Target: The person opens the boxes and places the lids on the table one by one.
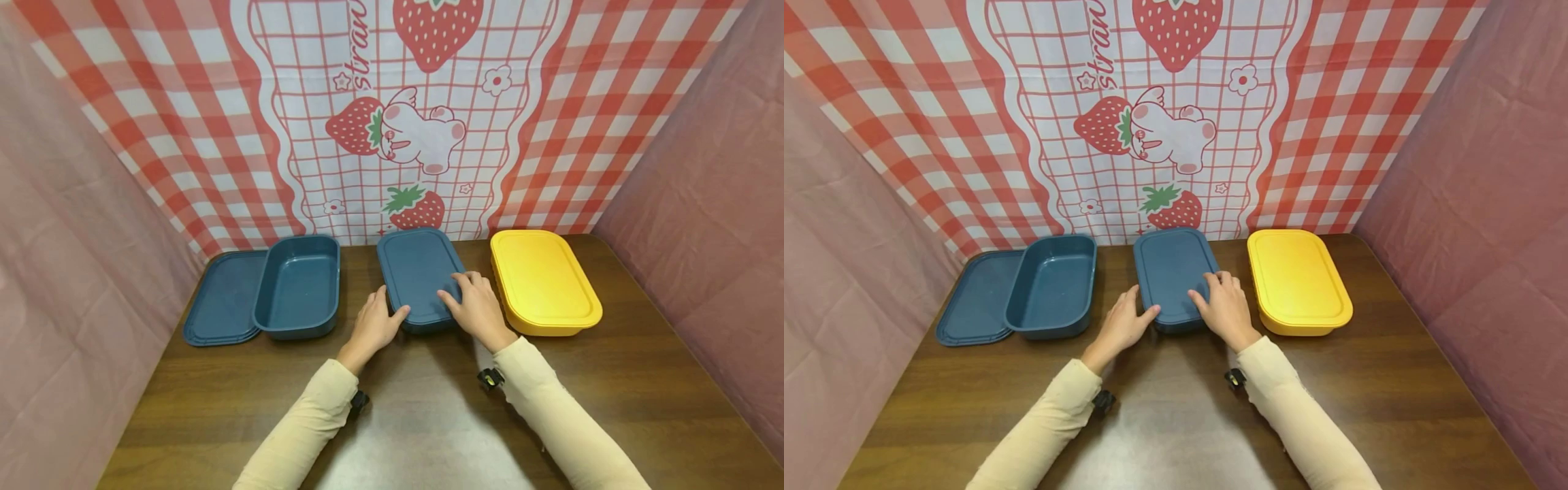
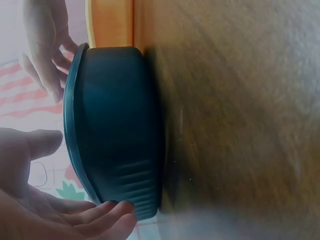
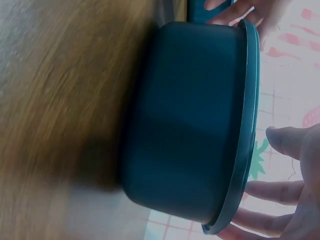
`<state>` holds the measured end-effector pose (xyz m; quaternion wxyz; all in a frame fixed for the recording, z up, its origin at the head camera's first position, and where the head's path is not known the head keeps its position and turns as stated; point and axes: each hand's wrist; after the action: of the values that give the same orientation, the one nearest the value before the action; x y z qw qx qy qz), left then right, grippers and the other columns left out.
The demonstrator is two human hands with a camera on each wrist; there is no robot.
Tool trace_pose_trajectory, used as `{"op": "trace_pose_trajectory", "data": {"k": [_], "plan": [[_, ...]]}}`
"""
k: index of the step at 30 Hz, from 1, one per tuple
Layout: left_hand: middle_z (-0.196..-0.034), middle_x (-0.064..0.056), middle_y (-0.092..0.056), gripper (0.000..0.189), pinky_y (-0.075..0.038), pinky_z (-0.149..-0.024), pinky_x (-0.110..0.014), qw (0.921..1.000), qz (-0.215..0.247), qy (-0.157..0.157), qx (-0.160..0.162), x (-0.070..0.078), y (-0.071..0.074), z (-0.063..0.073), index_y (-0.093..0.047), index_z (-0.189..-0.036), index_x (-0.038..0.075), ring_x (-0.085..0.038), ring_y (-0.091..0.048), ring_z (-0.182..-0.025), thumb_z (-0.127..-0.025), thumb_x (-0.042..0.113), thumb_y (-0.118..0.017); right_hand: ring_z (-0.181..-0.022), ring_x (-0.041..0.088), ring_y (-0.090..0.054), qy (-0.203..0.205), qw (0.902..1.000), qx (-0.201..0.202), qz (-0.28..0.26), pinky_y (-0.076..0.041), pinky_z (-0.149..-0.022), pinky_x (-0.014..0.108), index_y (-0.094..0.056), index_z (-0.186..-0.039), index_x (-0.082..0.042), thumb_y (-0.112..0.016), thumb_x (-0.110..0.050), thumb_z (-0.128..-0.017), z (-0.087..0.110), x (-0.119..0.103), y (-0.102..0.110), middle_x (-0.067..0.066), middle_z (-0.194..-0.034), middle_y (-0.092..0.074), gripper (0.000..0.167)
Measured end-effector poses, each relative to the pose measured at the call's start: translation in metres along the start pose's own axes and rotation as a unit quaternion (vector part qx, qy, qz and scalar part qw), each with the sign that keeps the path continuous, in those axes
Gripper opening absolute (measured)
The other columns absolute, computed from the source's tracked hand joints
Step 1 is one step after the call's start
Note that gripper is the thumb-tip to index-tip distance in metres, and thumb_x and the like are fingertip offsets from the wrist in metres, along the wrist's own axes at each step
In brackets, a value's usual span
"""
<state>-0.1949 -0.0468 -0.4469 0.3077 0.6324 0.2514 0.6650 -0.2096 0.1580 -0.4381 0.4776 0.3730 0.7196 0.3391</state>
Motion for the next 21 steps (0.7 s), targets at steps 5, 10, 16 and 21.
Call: {"op": "trace_pose_trajectory", "data": {"k": [5,10,16,21], "plan": [[-0.147,-0.025,-0.042,0.076,-0.038,-0.109,-0.053,0.9999,0.009,-0.006,-0.005,-0.002,-0.004,0.0,-0.029,-0.15,-0.002,-0.041,-0.044,-0.134,-0.096,0.042,-0.058,-0.109,0.044,-0.052,-0.013,0.9999,0.006,-0.008,-0.045,-0.094,0.054,-0.059,-0.127,0.003,-0.067,-0.034,-0.091,0.001,0.005,0.002,0.029,-0.123,-0.055,0.053],[-0.149,-0.026,-0.04,0.076,-0.035,-0.112,-0.054,0.9988,0.044,-0.006,-0.019,-0.006,-0.004,0.0,-0.03,-0.15,-0.003,-0.041,-0.04,-0.138,-0.096,0.041,-0.059,-0.112,0.046,-0.051,-0.034,0.9992,-0.006,-0.021,-0.044,-0.096,0.055,-0.055,-0.131,0.004,-0.066,-0.034,-0.092,0.003,0.011,0.001,0.03,-0.125,-0.053,0.056],[-0.149,-0.026,-0.041,0.075,-0.034,-0.113,-0.052,0.9962,0.082,0.005,-0.029,-0.008,-0.006,-0.001,-0.031,-0.149,-0.003,-0.04,-0.039,-0.139,-0.095,0.041,-0.059,-0.12,0.046,-0.049,-0.067,0.9956,-0.04,-0.053,-0.04,-0.102,0.057,-0.047,-0.138,0.003,-0.063,-0.036,-0.094,0.003,0.02,0.0,0.031,-0.132,-0.049,0.061],[-0.148,-0.024,-0.043,0.073,-0.034,-0.113,-0.051,0.9947,0.098,0.014,-0.029,-0.008,-0.006,-0.002,-0.033,-0.148,-0.002,-0.04,-0.04,-0.138,-0.095,0.04,-0.06,-0.127,0.045,-0.047,-0.097,0.9888,-0.065,-0.092,-0.038,-0.106,0.057,-0.037,-0.144,0.005,-0.061,-0.036,-0.095,0.002,0.025,0.001,0.031,-0.138,-0.046,0.068]]}}
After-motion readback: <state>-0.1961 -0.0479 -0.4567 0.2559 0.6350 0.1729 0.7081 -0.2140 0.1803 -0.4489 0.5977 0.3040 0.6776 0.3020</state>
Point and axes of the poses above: each hand's wrist, its own z-axis away from the middle knuckle, its own y-axis out of the back of the hand, x = y × z
